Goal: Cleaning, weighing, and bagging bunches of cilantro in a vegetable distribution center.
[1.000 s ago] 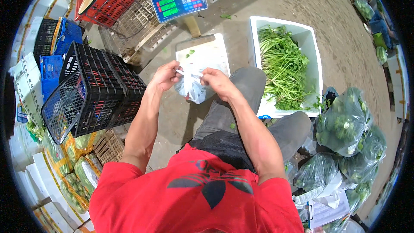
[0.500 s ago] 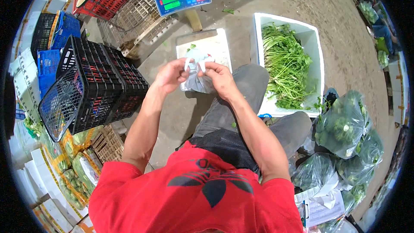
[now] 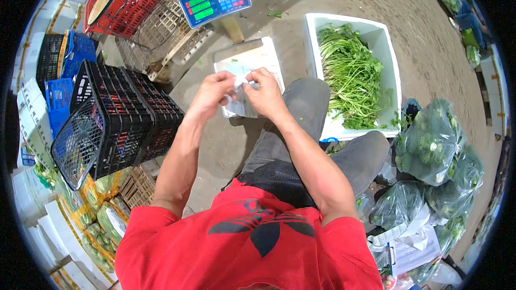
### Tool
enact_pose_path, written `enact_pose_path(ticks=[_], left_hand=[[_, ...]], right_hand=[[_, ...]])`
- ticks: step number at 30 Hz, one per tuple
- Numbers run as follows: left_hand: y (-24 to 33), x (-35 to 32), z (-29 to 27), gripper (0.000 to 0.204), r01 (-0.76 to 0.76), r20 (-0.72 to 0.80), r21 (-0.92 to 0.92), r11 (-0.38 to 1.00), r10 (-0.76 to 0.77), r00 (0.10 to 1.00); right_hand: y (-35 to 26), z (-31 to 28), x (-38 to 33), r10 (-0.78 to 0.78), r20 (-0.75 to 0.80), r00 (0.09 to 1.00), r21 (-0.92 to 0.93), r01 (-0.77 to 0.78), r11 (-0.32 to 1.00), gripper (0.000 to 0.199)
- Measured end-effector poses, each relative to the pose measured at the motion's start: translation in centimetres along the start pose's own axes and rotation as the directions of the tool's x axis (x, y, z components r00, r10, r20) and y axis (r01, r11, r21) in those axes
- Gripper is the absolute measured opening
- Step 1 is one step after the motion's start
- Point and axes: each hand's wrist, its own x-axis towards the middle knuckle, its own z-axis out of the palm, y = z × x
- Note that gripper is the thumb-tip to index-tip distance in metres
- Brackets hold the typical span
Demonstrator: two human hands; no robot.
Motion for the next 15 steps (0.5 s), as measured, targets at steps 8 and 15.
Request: enact_pose_path(ticks=[8,15], left_hand=[[-1.0,2.8,-3.8,0.012,-0.055,-0.222,-0.153,0.987,0.020,0.975],[8.2,-6.2,9.8,0.024,-0.499,0.257,0.176,0.849,0.450,0.855]], right_hand=[[-2.7,-0.7,-4.7,-0.308,0.409,0.859,-0.385,0.469,0.795,0.031],[-6.9,-7.8,-8.6,-0.188,-0.222,0.957,-0.029,0.187,0.982,0.061]])
